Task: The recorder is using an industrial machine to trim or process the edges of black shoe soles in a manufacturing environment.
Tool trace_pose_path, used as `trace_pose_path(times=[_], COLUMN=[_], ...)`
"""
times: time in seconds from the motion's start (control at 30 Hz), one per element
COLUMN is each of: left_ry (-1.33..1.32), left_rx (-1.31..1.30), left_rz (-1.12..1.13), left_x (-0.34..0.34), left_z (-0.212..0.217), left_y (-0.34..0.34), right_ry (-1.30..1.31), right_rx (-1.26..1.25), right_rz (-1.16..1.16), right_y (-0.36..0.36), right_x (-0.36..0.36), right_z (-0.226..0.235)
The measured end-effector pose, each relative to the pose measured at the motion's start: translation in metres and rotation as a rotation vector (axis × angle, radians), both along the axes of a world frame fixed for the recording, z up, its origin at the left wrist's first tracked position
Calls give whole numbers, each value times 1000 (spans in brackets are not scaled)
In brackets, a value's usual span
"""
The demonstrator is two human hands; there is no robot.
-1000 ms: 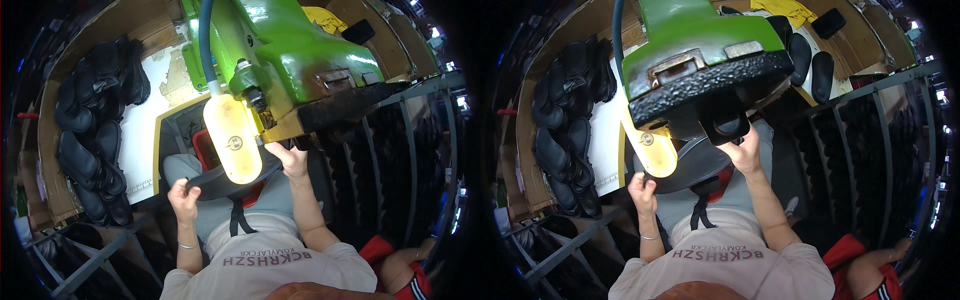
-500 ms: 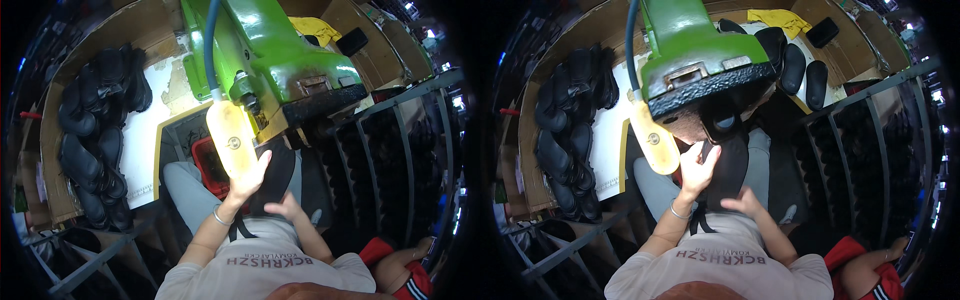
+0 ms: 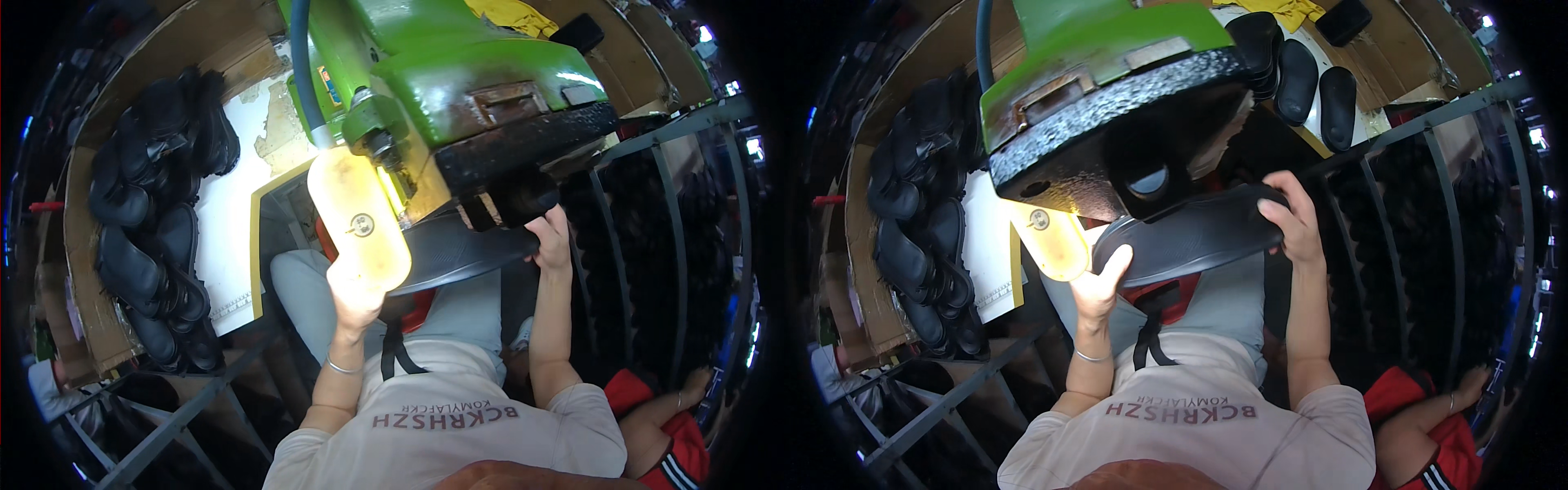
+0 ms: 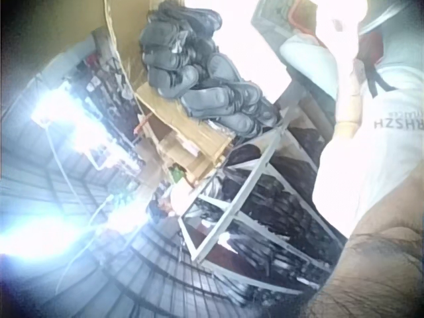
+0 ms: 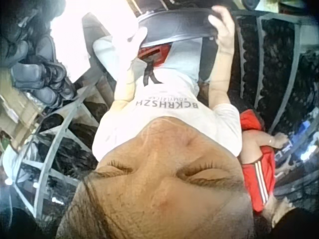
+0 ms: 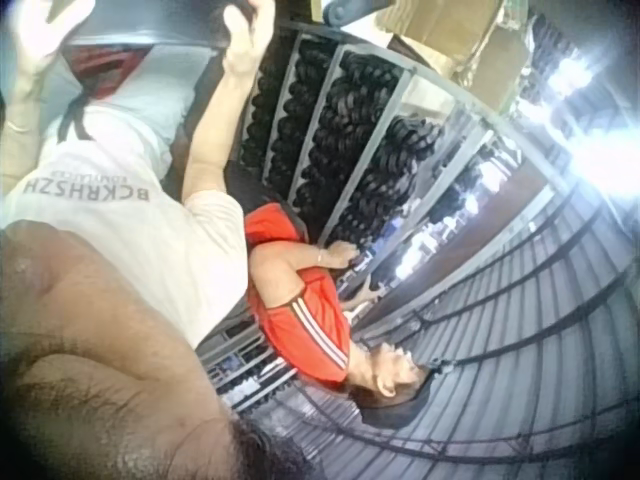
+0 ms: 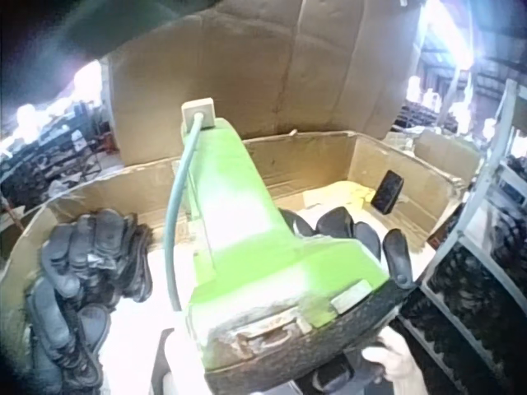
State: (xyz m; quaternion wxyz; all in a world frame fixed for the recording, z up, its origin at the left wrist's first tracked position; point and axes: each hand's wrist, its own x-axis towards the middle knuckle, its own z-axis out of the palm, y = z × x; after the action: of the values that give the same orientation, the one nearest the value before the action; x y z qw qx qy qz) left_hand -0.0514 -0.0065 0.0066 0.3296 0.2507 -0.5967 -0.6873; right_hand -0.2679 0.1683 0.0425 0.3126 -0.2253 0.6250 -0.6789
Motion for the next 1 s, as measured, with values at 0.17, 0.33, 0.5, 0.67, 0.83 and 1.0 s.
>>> trace_pose_path(times=[0.17,0.33,0.5,0.67,0.83,1.0], left_ry=[-16,43,-106,-268,-310,-636], left_rx=[-91,103,207,111,-28,-1127], left_rz=[30,79,-84,-249,-202,703], left_x=[25,71,86,41,28,82], left_z=[24,-11,-44,-57,-55,15], left_y=[-22,-32,-4,62,52,-59], right_ry=[20,42,51,-60,493,303], right_rx=[-202,-219,-109,-161,1,-57], right_rz=[110,209,181,111,137,-607], right_y=[-46,-74,-90,-96,-67,15], right_x=[5,41,50,62,45,-19], right_z=[-20,-12,-30,-16,5,36])
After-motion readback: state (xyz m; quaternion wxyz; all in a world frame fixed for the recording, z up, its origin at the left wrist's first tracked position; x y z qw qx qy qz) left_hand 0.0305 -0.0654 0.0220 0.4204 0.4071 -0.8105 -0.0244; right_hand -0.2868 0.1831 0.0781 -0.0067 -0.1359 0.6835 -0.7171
